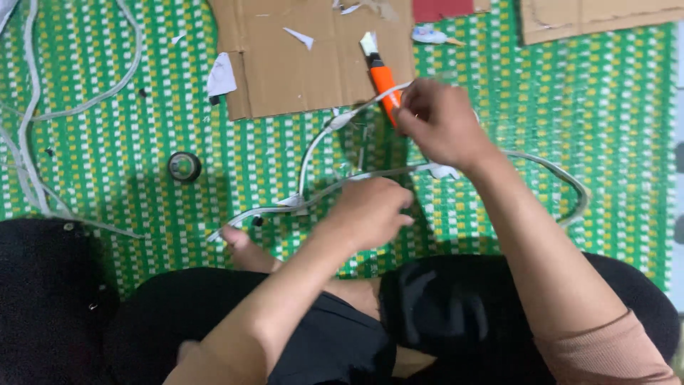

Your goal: The person sits on a floor mat and shapes a white LED neon light strip around a cardboard cutout. They join the strip's connector to a power cable by hand, plug it in and the strip lights up, then wrap black electrical tape around the connector joint.

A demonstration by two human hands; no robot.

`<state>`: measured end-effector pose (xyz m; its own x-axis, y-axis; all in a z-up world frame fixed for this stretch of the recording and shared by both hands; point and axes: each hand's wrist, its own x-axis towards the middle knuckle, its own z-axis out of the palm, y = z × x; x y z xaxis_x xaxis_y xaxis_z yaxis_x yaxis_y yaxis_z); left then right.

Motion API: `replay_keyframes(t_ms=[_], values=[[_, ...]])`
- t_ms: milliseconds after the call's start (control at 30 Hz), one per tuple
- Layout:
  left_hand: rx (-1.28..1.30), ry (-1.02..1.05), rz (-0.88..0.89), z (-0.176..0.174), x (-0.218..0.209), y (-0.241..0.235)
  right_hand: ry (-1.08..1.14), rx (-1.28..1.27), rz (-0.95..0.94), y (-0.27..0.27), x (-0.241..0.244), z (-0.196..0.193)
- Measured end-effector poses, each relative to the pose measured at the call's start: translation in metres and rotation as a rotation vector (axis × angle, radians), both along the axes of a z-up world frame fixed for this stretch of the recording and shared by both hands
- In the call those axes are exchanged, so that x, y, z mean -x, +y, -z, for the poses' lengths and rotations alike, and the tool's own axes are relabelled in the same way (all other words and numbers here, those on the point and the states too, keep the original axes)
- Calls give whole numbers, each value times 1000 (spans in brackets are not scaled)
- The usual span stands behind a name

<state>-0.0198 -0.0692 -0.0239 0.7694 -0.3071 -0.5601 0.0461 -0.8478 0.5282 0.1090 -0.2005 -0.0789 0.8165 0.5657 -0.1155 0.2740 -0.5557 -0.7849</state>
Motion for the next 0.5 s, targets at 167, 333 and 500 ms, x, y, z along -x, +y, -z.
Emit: replay_keyframes(t_ms=[167,333,500], values=[[64,-50,183,59,-16,-102,140,-158,178,-49,21,-72],[22,62,218,156,-36,-192,227,-312,363,-96,32,-83],[59,-123,80,147,-31,-203,150,-510,250,-100,24,-90]])
